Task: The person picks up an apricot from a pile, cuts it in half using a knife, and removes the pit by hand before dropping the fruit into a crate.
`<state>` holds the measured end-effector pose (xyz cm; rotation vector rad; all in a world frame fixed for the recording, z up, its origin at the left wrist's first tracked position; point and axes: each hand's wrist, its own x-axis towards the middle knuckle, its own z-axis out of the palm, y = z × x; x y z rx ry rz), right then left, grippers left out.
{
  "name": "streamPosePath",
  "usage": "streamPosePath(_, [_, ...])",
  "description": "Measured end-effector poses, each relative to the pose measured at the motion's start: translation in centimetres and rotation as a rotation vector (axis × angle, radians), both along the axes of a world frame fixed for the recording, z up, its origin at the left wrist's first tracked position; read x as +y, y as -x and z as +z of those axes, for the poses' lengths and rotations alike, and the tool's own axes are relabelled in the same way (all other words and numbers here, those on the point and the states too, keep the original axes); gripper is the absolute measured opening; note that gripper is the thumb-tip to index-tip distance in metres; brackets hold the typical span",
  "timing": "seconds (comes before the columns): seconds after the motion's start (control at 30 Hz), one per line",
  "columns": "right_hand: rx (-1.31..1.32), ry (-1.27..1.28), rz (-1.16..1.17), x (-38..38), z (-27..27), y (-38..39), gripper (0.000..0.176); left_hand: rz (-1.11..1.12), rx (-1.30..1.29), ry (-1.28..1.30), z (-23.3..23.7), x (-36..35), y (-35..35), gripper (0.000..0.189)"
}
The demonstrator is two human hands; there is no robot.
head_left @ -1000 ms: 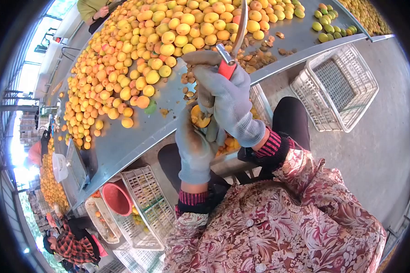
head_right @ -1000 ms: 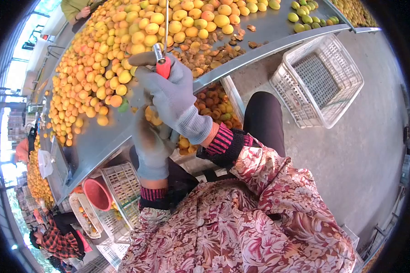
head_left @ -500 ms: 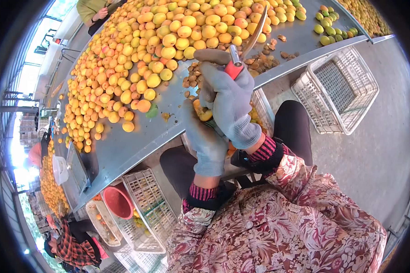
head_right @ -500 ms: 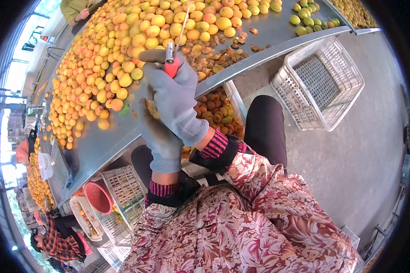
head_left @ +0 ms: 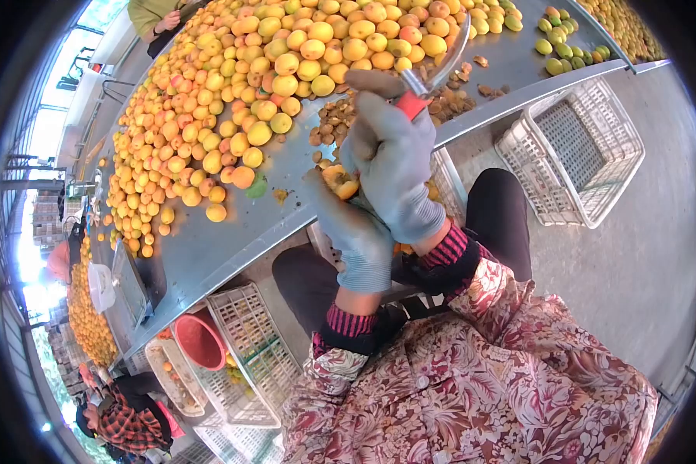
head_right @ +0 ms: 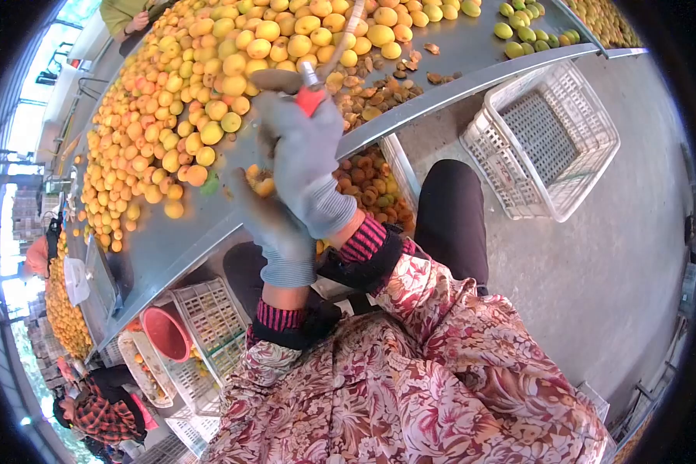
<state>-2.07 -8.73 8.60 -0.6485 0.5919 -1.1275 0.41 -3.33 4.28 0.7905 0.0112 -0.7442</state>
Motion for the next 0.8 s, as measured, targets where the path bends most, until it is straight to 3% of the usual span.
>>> streamPosePath(0.07, [0.128, 0.3, 0.009, 0.8, 0.6, 0.1, 0.022, 0.002, -0.268, -0.141, -1.5, 0.0, -0.4, 0.038])
streamPosePath(0.1, [0.129, 0.298, 0.009, 0.6, 0.7, 0.1, 0.022, 0.002, -0.267, -0.144, -1.5, -0.2, -0.4, 0.038])
streamPosePath(0.17, [0.106, 0.215, 0.021, -0.1, 0.6, 0.2, 0.023, 0.009, -0.153, -0.065, -1.3, -0.5, -0.6, 0.038])
streamPosePath(0.2, [-0.095, -0.013, 0.067, -0.8, 0.1, 0.0, 0.023, 0.01, -0.153, -0.065, -1.3, -0.7, -0.6, 0.038])
streamPosePath(0.23, [-0.095, -0.014, 0.068, -1.3, -0.4, -0.1, 0.023, 0.013, -0.131, -0.046, -1.4, -0.8, -0.6, 0.043])
streamPosePath(0.3, [-0.352, -0.35, 0.149, -2.1, -1.2, -0.1, 0.022, 0.013, -0.103, -0.03, -1.7, -0.9, -0.6, 0.047])
streamPosePath(0.47, [-0.433, -0.562, 0.153, -2.5, -2.5, -0.6, 0.022, 0.017, -0.13, -0.035, -1.1, -1.1, -0.4, 0.044])
streamPosePath(0.53, [-0.184, -0.139, 0.063, -1.7, -2.2, -1.0, 0.022, -0.031, -0.034, -0.012, -1.7, -1.1, -1.2, 0.044])
streamPosePath(0.63, [-0.06, -0.016, -0.018, -0.6, -0.3, -1.0, 0.022, -0.137, 0.051, 0.058, -0.6, -0.7, -1.7, 0.043])
streamPosePath(0.7, [-0.113, -0.005, -0.03, -0.7, -0.3, -1.2, 0.021, -0.185, 0.037, 0.107, -0.2, 0.1, -1.8, 0.042])
streamPosePath(0.77, [-0.115, -0.015, -0.082, -0.7, 0.1, -0.9, 0.02, -0.223, -0.374, -0.071, -0.6, 0.6, -1.9, 0.041])
streamPosePath(0.8, [-0.106, -0.014, -0.082, -0.6, 0.4, -0.7, 0.02, -0.228, -0.376, -0.071, -0.5, 0.7, -1.9, 0.041])
